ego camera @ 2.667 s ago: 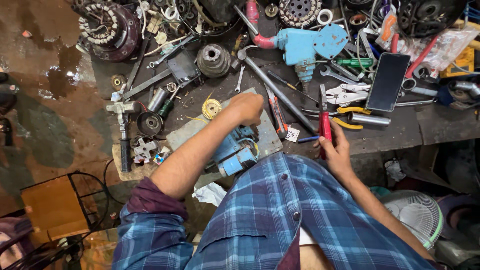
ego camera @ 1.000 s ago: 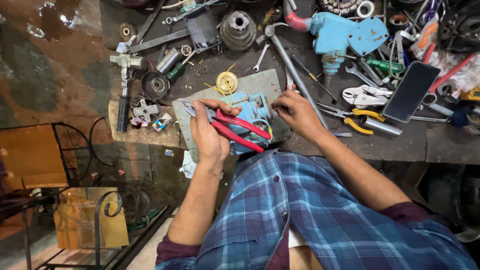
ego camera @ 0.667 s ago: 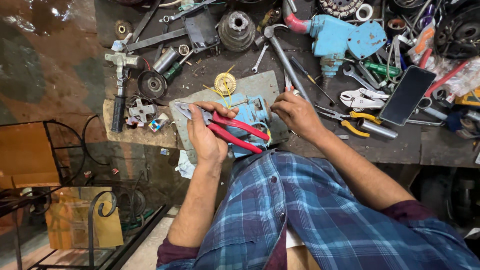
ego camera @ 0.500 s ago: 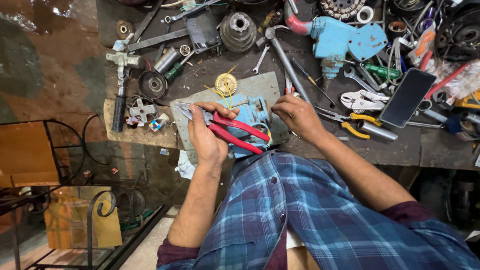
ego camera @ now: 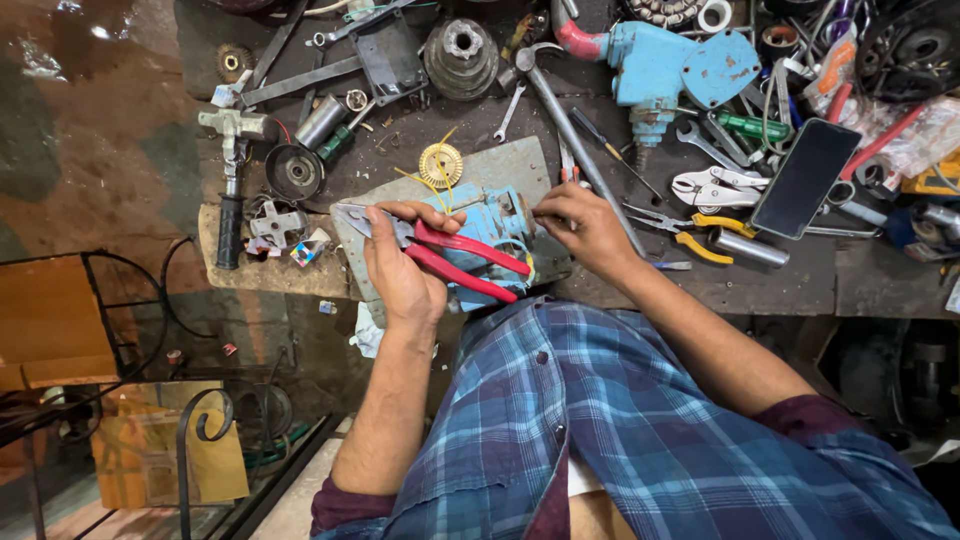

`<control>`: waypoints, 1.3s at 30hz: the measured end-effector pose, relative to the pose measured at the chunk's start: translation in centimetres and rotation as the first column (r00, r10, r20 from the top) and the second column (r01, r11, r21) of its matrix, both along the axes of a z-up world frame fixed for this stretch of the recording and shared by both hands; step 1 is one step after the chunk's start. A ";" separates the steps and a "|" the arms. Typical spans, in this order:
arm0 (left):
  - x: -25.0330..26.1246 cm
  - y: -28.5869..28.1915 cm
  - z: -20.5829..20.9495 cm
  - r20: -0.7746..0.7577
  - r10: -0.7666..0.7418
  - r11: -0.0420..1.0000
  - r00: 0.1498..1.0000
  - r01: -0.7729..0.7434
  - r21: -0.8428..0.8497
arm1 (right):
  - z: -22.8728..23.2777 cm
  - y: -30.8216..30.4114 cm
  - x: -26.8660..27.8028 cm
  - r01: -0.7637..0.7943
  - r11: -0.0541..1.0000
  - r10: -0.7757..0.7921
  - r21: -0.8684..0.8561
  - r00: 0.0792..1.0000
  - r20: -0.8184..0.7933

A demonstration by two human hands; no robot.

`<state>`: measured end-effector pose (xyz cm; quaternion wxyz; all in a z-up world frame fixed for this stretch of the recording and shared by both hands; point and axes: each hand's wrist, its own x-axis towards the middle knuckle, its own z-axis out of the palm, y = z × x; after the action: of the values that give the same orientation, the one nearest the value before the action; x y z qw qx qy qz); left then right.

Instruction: The person works on a blue electric motor mounted on a wooden board. They use pliers to adjust components and wires, then remove a brass gear from the motor shaft and place it on the workbench.

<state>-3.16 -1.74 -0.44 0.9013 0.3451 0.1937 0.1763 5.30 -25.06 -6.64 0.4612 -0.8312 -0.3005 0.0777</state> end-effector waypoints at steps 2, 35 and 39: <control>0.0 0.0 0.0 -0.003 -0.004 1.000 1.000 0.004 -0.004 | 0.0 0.2 0.2 -0.029 0.999 0.030 -0.030 0.999 0.036; 0.0 0.0 0.0 0.003 -0.010 0.999 1.000 0.010 0.033 | -0.5 -0.2 0.3 0.048 0.999 -0.043 0.025 0.985 -0.170; 0.0 -0.1 -0.1 0.017 -0.009 1.000 1.000 0.008 0.015 | -0.5 0.1 0.3 -0.008 0.999 0.010 0.035 0.999 -0.047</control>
<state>-3.12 -1.79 -0.51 0.9009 0.3514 0.1833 0.1768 5.58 -24.93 -7.11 0.4822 -0.8196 -0.2947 0.0942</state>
